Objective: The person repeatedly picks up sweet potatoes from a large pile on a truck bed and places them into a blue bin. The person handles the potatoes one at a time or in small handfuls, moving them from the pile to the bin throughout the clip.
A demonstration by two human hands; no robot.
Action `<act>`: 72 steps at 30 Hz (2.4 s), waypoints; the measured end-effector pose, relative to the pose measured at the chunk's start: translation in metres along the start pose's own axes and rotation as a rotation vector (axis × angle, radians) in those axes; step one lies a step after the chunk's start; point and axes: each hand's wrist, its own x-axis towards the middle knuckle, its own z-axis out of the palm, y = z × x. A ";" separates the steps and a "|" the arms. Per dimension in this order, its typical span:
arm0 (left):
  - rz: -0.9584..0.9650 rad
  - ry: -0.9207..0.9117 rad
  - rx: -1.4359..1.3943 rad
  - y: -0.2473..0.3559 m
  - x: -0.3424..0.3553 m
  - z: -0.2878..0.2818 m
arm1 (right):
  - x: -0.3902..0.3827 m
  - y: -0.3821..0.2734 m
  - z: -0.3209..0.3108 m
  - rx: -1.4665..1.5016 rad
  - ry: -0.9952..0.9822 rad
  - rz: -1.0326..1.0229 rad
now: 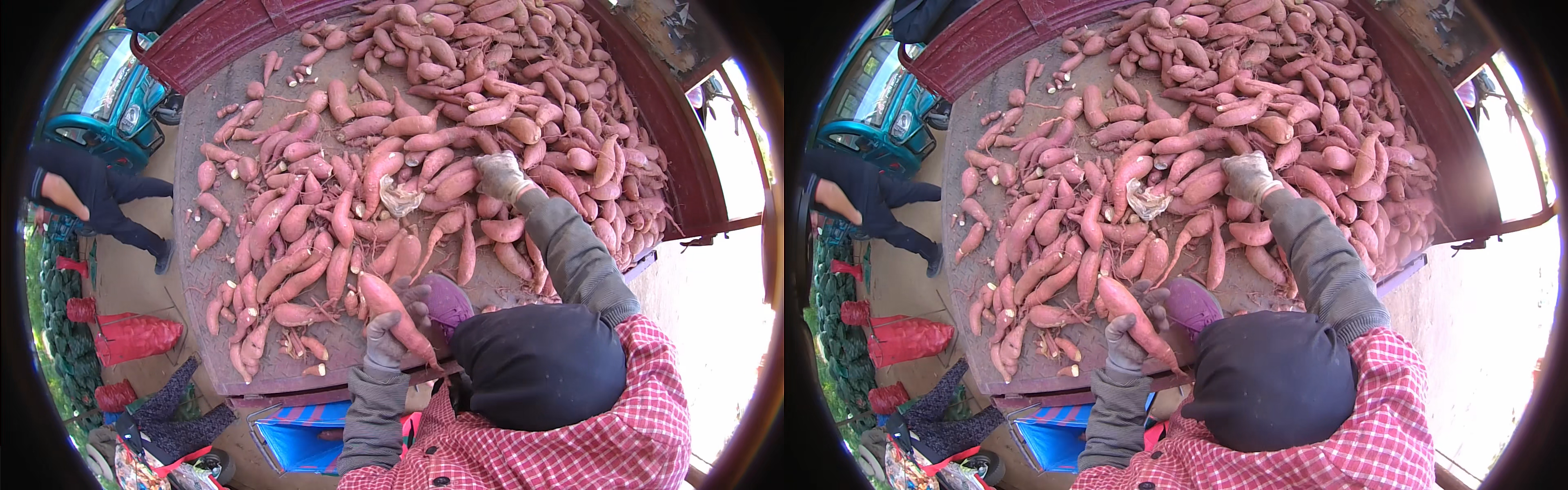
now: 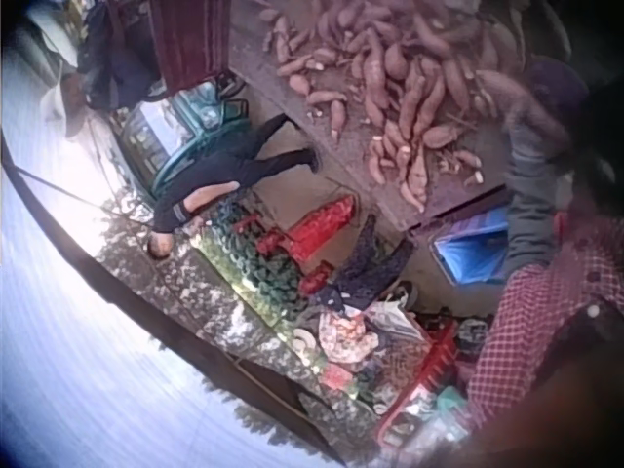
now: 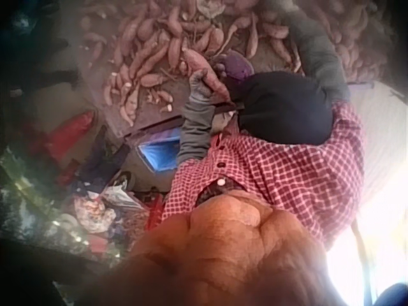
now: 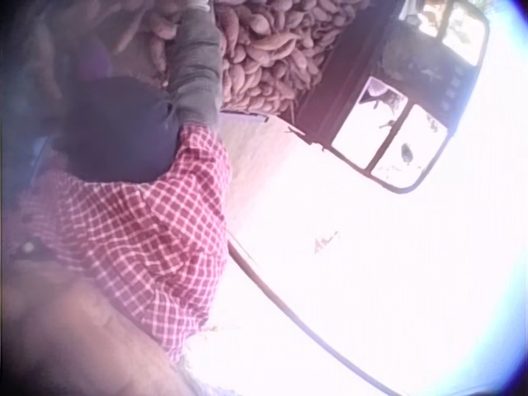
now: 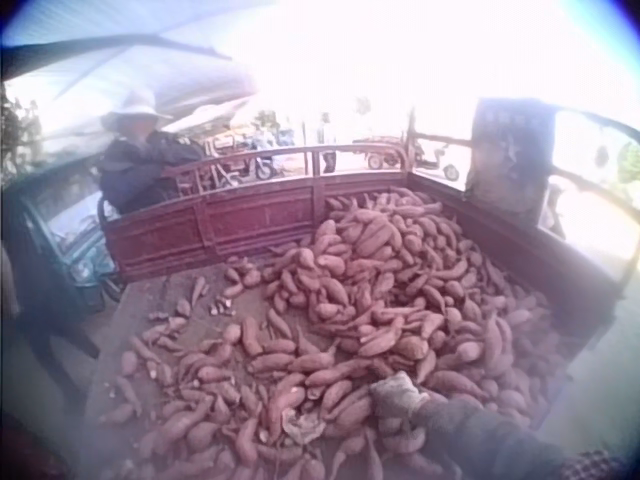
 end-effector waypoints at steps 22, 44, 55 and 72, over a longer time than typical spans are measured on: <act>0.532 0.681 1.562 -0.025 0.036 0.000 | -0.043 -0.026 0.014 0.230 0.011 0.287; 0.494 0.398 0.155 -0.023 -0.061 -0.020 | -0.147 -0.168 -0.019 1.082 -0.188 -0.743; 0.504 0.426 0.079 -0.010 -0.085 -0.021 | -0.145 -0.179 0.015 0.835 -0.157 -0.665; 0.848 0.911 0.112 0.004 -0.306 -0.030 | -0.057 -0.072 0.044 0.025 0.080 -0.260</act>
